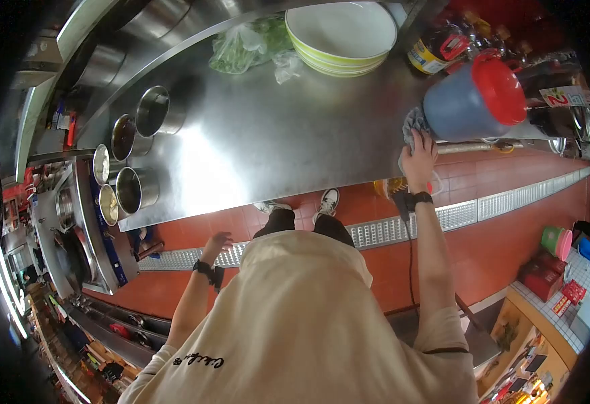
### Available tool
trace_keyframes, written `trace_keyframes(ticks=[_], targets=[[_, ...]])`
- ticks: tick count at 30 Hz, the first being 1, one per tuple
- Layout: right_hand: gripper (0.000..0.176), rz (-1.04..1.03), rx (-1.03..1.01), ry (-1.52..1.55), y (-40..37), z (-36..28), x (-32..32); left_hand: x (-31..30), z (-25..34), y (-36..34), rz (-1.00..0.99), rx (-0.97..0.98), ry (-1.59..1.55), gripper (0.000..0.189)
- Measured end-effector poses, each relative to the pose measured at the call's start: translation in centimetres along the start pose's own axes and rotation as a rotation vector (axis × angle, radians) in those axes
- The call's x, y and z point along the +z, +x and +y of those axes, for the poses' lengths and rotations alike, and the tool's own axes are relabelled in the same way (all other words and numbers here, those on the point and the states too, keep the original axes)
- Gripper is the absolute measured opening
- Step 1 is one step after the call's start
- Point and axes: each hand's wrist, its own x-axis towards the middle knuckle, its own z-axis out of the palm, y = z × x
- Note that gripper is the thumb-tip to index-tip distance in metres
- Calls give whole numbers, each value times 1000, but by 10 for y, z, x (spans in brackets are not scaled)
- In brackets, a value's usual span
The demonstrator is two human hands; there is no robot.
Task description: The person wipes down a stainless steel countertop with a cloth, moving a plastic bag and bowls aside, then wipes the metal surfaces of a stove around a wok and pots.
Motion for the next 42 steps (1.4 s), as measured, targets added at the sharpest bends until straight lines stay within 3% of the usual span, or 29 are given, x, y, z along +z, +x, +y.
trace_keyframes(ticks=[4,7,9,10,14,16,18,19,24,28,31,35,42], targets=[[54,37,33,-68,-9,-39,9,-25,-33,-6,38,-57,-124,27],[57,-183,-234,26,-27,-100,1,-44,-74,-8,7,-169,-316,27],[53,-334,-480,150,-37,-150,0,-38,-83,-25,132,-191,-76,28],[52,-431,-591,177,-43,-176,5,-39,-91,-27,140,-236,-142,30],[43,-430,-1071,358,-75,-289,33,-42,-117,-47,141,-186,-245,30],[38,-392,-1159,497,-90,-349,43,-46,-130,-62,137,-98,-368,31],[34,-254,-1288,565,-117,-402,70,-38,-110,-91,254,-117,-256,32],[39,-301,-1378,493,-128,-428,77,-44,-123,-93,271,-136,-242,32],[23,-302,-1383,478,-142,-503,91,-58,-139,-127,356,-197,-306,28],[22,-256,-1540,369,-136,-476,88,-54,-162,-127,384,-238,-316,29],[21,-195,-1647,353,-115,-420,71,-42,-153,-116,352,-263,-294,30],[20,-352,-1657,332,-78,-310,40,-30,-130,-81,267,-175,-192,32],[28,-498,-1432,288,-35,-111,-10,-3,-62,-27,204,-61,-179,33]])
